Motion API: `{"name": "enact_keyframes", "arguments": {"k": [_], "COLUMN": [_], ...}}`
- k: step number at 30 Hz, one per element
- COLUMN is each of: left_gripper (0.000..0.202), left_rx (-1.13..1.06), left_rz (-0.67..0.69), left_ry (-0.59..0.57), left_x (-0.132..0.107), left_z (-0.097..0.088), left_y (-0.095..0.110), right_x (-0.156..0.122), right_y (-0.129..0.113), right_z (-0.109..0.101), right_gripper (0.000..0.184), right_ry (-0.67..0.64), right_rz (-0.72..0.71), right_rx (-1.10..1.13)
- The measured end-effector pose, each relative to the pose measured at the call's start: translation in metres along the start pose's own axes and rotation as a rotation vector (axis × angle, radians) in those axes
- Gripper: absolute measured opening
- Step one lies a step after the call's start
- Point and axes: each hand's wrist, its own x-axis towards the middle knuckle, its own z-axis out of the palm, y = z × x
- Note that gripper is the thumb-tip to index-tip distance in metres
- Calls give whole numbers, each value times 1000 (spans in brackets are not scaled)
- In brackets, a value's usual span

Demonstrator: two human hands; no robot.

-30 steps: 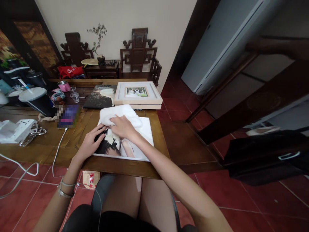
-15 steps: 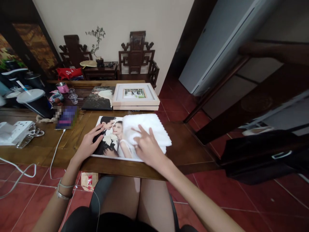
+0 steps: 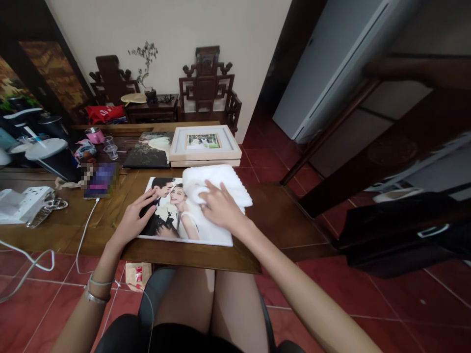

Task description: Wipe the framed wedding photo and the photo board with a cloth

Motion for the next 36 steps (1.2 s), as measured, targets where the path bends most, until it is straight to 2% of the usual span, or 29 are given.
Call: {"name": "enact_keyframes", "arguments": {"k": [3,6,9,13,18,21,27,30,33,36], "left_gripper": [41,41,41,40,40,39,39,39,39,40], "left_rx": [-15,-30,-41,-36,-25,-22,-9,-3,-1,0], "left_rz": [-4,-8,1,2,0,7,17,11,-1,-3], "left_ry": [-1,6,17,21,11,7,7,7,-1,-2], "left_x": [0,1,1,2,1,0,0,0,0,1], "left_z": [-2,-3,-3,-1,0,0,0,-1,-2,-3], "left_y": [2,3,4,3,2,2,0,1,3,5], "right_x": [23,25,10,-25,-56,-48,12,30,21,-14], "right_y": [15,19,12,-12,-41,-38,1,12,7,-10], "right_z": [4,9,15,21,15,9,7,10,14,20], "right_gripper": [22,22,22,22,29,29,23,24,23,21], "right_ry": [9,40,61,48,2,-16,39,62,58,46], "right_rz": [85,67,17,-76,-203,-203,-56,7,-2,-58], "right_rx": [-40,-62,-76,-50,7,15,-56,-77,-75,-66]}}
